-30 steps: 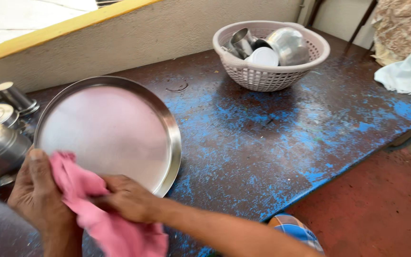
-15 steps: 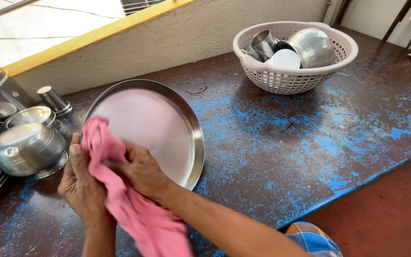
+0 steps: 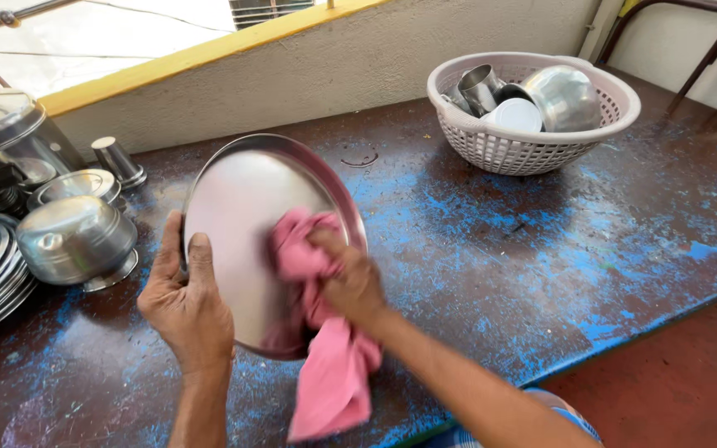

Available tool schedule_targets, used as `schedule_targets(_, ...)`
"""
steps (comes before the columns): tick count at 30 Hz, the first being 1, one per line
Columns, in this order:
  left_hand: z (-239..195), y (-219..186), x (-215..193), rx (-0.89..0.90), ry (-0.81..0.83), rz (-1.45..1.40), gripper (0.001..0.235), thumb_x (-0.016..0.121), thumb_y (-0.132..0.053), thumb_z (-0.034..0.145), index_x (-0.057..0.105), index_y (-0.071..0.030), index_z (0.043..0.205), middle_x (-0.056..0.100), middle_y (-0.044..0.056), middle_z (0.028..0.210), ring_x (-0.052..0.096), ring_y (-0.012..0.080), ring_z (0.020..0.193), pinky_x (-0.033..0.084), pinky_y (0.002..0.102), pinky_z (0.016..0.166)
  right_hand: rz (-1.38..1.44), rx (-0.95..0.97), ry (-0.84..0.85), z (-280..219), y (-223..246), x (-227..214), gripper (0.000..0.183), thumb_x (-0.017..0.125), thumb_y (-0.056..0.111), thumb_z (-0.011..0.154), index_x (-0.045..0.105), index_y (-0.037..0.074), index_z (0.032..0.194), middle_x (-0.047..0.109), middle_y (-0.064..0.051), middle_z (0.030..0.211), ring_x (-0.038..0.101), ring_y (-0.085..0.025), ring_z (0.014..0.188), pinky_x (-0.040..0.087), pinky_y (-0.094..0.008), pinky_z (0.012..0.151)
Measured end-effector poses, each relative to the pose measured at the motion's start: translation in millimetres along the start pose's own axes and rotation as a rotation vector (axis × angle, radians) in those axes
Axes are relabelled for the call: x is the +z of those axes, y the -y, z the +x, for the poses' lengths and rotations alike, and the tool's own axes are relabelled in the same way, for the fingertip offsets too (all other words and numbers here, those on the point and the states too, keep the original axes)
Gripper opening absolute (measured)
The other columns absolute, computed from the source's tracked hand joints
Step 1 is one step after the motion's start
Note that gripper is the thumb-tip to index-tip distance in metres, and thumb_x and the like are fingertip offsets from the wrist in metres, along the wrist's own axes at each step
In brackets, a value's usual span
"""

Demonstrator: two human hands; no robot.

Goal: The person dries several stainless steel plates and a metal cup using a pink cloth. They wipe each item thoroughly, turning them over to dry all sides, and then stack the plates on the counter.

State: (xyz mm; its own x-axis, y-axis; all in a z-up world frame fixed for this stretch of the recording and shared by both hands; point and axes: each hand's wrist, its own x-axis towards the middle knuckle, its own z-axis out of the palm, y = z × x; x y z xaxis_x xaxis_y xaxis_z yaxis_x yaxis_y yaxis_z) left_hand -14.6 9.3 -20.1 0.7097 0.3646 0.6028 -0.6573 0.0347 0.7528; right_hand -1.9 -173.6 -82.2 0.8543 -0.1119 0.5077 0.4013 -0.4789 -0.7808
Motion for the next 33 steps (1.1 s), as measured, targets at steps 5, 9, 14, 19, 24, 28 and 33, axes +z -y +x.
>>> schedule_targets(5,6.3,1.4,-7.3,-0.058,0.015,-0.077,0.042,0.067,-0.006,0.104,0.059,0.007,0.143,0.071,0.011,0.126,0.063,0.0066,0.096,0.053,0.020,0.083,0.031,-0.580,0.222,-6.8,46.5,33.5,0.065,0.051,0.003,0.074,0.066,0.010,0.137,0.063,-0.013,0.148,0.056,-0.029,0.147,0.037,-0.040,0.129)
schedule_targets(9,12.4,0.0,-14.7,0.045,0.079,-0.012,0.044,0.067,-0.002,0.103,0.058,0.007,0.144,0.069,0.011,0.132,0.064,0.0057,0.105,0.051,0.018,0.091,-0.192,-0.593,0.033,65.8,5.8,28.1,0.045,0.057,0.012,0.088,0.066,0.008,0.132,0.052,-0.020,0.155,0.043,-0.035,0.150,0.028,-0.041,0.128)
schedule_targets(14,8.0,-7.6,-3.6,0.022,0.104,0.042,0.043,0.065,-0.002,0.103,0.058,0.004,0.145,0.072,0.009,0.128,0.065,0.0050,0.098,0.052,0.018,0.084,-0.092,-0.176,-0.218,33.7,-54.4,26.9,0.059,0.059,0.022,0.099,0.046,-0.003,0.151,0.031,-0.022,0.165,0.026,-0.040,0.155,0.022,-0.040,0.124)
schedule_targets(19,7.5,-11.3,-0.6,-0.007,0.062,0.269,0.045,0.072,-0.007,0.102,0.062,-0.001,0.146,0.074,0.011,0.117,0.049,0.0084,0.076,0.042,0.022,0.064,-0.042,-0.272,-0.121,-3.2,-4.9,51.3,0.059,0.059,0.010,0.087,0.058,0.005,0.146,0.048,-0.015,0.160,0.040,-0.031,0.153,0.030,-0.036,0.127)
schedule_targets(24,15.2,-1.9,-11.5,-0.007,0.038,-0.008,0.042,0.066,-0.004,0.104,0.062,0.000,0.146,0.070,0.000,0.119,0.049,0.0013,0.080,0.040,0.017,0.066,-0.031,-0.509,0.051,8.3,44.1,36.3,0.055,0.063,0.010,0.087,0.057,0.008,0.142,0.055,-0.012,0.149,0.046,-0.029,0.146,0.036,-0.032,0.123)
schedule_targets(28,15.4,-2.6,-8.9,-0.006,0.053,0.113,0.047,0.064,0.001,0.102,0.062,-0.003,0.149,0.066,-0.002,0.106,0.039,0.0009,0.067,0.032,0.018,0.055,0.061,-0.471,-0.044,63.6,28.9,27.4,0.056,0.063,0.003,0.090,0.057,0.009,0.145,0.048,-0.016,0.157,0.041,-0.031,0.151,0.034,-0.034,0.123)
schedule_targets(33,7.5,-6.9,-8.6,0.025,0.119,0.178,0.053,0.062,0.005,0.098,0.058,-0.005,0.151,0.069,-0.002,0.107,0.045,-0.0016,0.070,0.038,0.016,0.059,0.052,-0.370,-0.123,105.5,-16.5,14.8,0.057,0.055,0.006,0.093,0.053,0.013,0.149,0.055,-0.017,0.154,0.051,-0.037,0.143,0.039,-0.041,0.118)
